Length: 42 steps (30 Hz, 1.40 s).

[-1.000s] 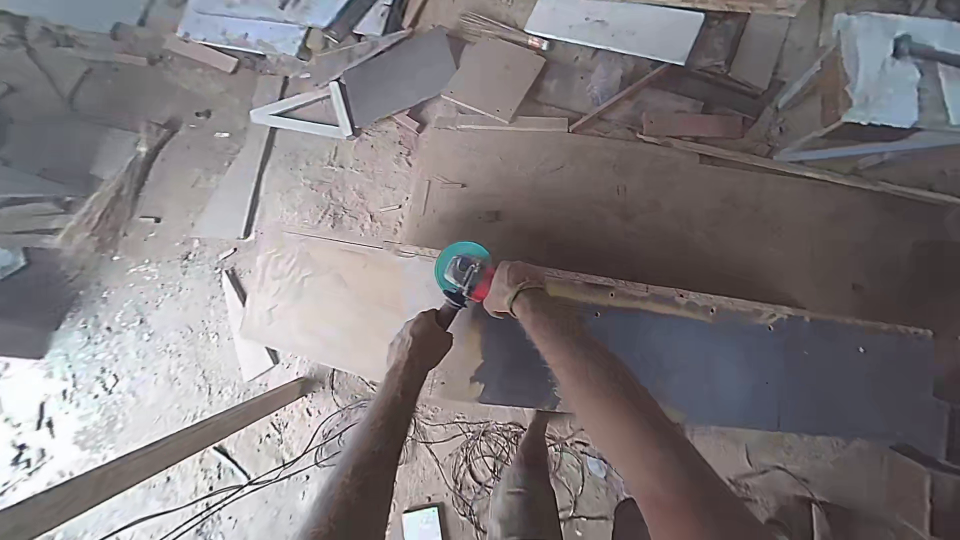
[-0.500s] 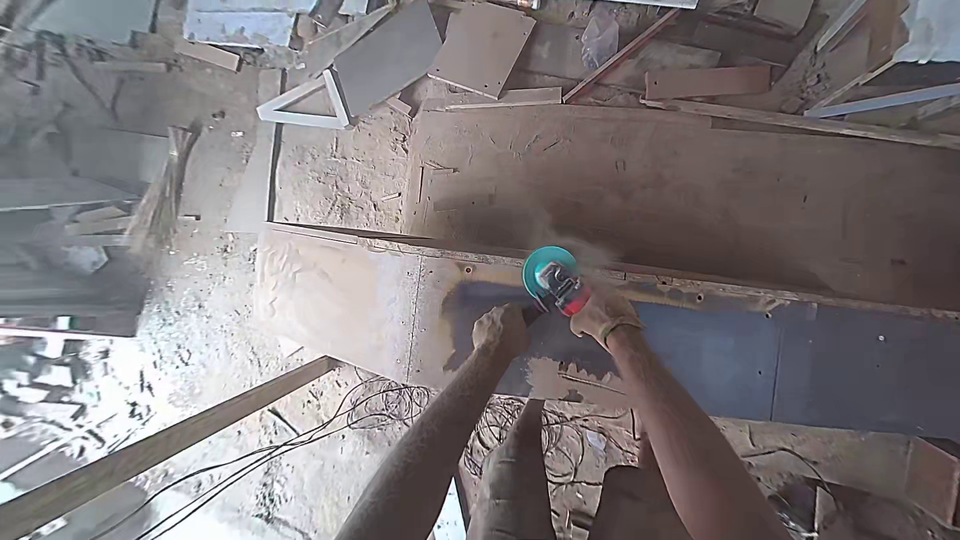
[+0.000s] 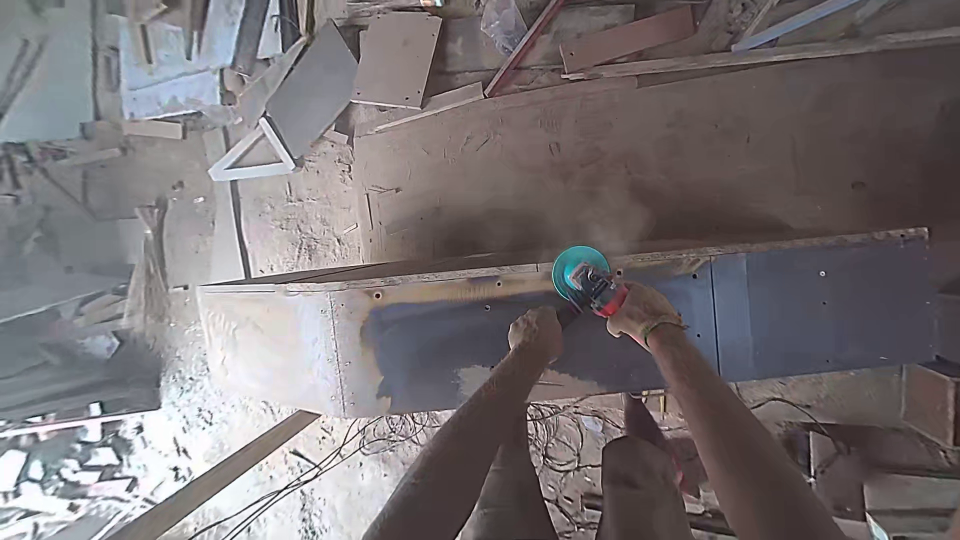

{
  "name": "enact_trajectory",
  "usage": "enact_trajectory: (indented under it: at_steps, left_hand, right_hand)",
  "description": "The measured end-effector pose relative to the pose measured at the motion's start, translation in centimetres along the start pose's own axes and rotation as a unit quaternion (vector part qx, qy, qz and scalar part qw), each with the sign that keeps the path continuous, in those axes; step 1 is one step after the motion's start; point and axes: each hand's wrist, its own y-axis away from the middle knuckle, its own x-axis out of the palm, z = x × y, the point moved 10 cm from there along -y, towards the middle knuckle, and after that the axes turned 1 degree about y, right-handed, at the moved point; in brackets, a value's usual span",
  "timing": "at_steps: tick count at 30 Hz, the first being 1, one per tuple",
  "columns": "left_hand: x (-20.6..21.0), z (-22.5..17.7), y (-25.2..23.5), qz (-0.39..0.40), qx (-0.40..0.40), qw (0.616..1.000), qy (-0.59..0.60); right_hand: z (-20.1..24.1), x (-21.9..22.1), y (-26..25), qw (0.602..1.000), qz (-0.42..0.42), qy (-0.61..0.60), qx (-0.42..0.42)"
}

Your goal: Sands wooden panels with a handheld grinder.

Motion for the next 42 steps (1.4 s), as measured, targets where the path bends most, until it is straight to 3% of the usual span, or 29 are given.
enact_trajectory:
  at_steps: [17, 21, 24, 26, 28, 33, 38, 42]
  left_hand:
    - [2.5, -23.3, -1.3, -0.013, 0.089, 0.99, -0.107]
    - [2.3, -26.6, -1.5, -0.034, 0.107, 0.99, -0.09]
    - [2.5, -26.9, -1.4, -0.048, 0.117, 0.99, -0.07]
    - [2.7, -24.8, -0.9, -0.044, 0.115, 0.991, -0.043]
    - [2.6, -19.9, -0.1, -0.027, 0.104, 0.994, 0.007]
    - [1.3, -3.3, 0.9, -0.016, 0.052, 0.994, 0.098]
    - [0.6, 13.6, 1.6, -0.033, -0.022, 0.989, 0.142]
    - [0.7, 28.3, 2.8, -0.051, -0.086, 0.981, 0.167]
  right_hand:
    - [-22.4, -4.4, -5.9, 0.991, -0.019, -0.084, 0.103]
    - [-25.2, -5.2, -6.3, 0.986, -0.027, -0.113, 0.116]
    - [-25.7, -5.3, -6.2, 0.985, -0.045, -0.123, 0.115]
    - [-24.1, -5.0, -5.5, 0.988, -0.047, -0.11, 0.102]
    - [-19.5, -4.4, -4.5, 0.995, -0.043, -0.071, 0.063]
    - [-4.9, 0.1, -3.3, 0.997, -0.07, -0.006, -0.018]
    - [12.1, 4.4, 2.5, 0.992, -0.065, 0.098, -0.052]
    - [26.1, 10.3, 7.1, 0.98, -0.015, 0.159, -0.123]
